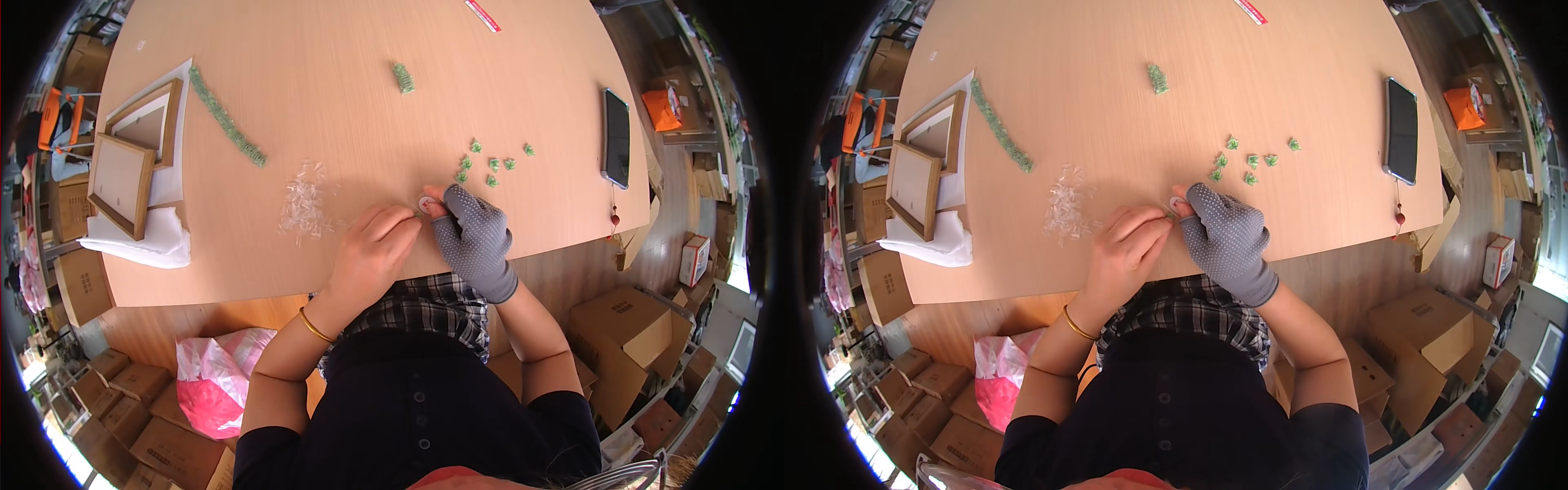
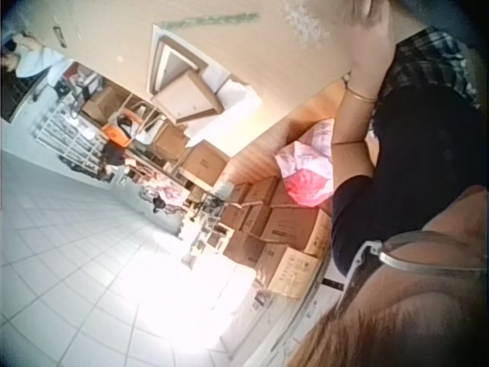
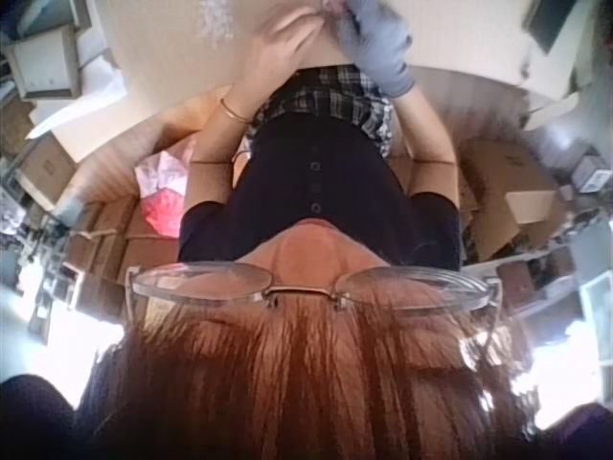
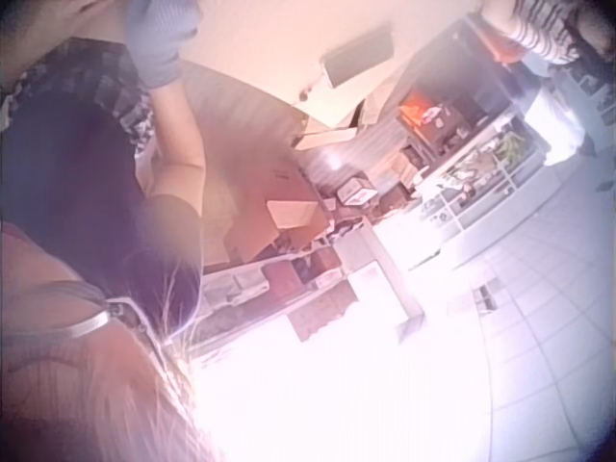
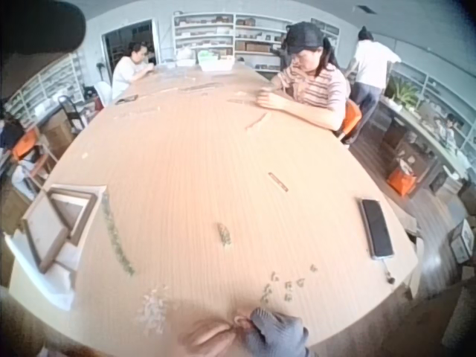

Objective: Attaching small green plastic decorative elements to circular adhesive labels on a workshop table.

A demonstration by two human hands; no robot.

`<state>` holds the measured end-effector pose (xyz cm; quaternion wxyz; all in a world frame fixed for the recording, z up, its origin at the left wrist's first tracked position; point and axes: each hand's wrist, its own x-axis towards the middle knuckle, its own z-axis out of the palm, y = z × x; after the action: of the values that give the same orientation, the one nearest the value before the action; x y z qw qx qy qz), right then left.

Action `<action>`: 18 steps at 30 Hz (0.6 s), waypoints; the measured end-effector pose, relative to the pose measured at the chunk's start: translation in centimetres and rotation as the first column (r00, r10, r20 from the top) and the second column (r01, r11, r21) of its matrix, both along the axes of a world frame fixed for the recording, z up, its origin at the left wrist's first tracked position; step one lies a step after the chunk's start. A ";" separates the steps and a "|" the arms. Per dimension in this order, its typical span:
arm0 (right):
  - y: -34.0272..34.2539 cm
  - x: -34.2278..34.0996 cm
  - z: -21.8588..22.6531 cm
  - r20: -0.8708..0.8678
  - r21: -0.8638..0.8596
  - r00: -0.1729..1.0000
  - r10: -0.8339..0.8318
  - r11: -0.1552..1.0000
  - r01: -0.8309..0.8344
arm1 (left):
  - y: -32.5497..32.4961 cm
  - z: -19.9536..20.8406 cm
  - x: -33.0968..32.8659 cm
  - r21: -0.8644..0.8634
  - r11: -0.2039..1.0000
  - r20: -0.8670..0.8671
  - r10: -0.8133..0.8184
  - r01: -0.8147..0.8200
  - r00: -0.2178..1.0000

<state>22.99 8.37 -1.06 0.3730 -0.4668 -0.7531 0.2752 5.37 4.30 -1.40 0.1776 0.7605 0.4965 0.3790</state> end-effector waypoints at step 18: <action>0.0 -0.1 -0.2 0.016 0.009 1.000 0.003 1.000 -0.003 | 0.1 0.2 0.0 0.010 1.000 -0.008 -0.010 0.010 1.000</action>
<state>22.88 8.39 -1.23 0.3685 -0.4663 -0.7581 0.2685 5.36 4.43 -1.18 0.1737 0.7653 0.4914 0.3776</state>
